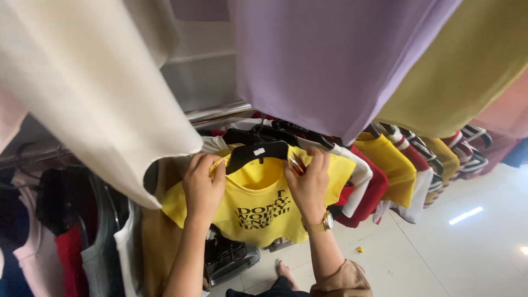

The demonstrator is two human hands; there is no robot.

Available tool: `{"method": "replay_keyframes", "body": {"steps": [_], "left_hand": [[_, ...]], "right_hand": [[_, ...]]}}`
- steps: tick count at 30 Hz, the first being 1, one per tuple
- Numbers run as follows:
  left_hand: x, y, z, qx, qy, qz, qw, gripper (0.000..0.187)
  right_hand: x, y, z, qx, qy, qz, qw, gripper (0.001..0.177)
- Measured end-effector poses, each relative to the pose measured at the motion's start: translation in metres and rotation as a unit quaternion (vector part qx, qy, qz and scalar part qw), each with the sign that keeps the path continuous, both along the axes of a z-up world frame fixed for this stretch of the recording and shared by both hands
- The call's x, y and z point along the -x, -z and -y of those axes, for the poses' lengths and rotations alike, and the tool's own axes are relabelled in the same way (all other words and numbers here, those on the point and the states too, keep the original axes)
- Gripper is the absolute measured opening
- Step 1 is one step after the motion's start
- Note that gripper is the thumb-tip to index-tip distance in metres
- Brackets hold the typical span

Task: Inspecting and organizing various shirts on a clothing rack, including checking price tags and adjusting the hang of the garments.

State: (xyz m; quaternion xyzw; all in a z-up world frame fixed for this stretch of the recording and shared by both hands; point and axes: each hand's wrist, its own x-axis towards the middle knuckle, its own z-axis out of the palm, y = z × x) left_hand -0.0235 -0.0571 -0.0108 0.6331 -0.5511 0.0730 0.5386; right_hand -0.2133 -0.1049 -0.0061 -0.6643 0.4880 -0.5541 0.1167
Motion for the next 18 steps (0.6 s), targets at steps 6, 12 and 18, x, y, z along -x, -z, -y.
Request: {"method": "replay_keyframes", "body": {"steps": [6,12,18], "left_hand": [[0.017,0.002,0.01,0.009,-0.005,0.02,1.0,0.004],[0.043,-0.013,0.013,0.105,0.009,0.125,0.986,0.01],[0.099,-0.022,0.025,0.08,0.16,0.268,0.947,0.023]], "right_hand": [[0.009,0.006,0.012,0.015,0.05,-0.074,0.996,0.02],[0.037,0.02,0.035,0.031,0.05,-0.039,0.998,0.003],[0.069,0.046,0.064,-0.199,-0.156,0.487,0.836,0.016]]}}
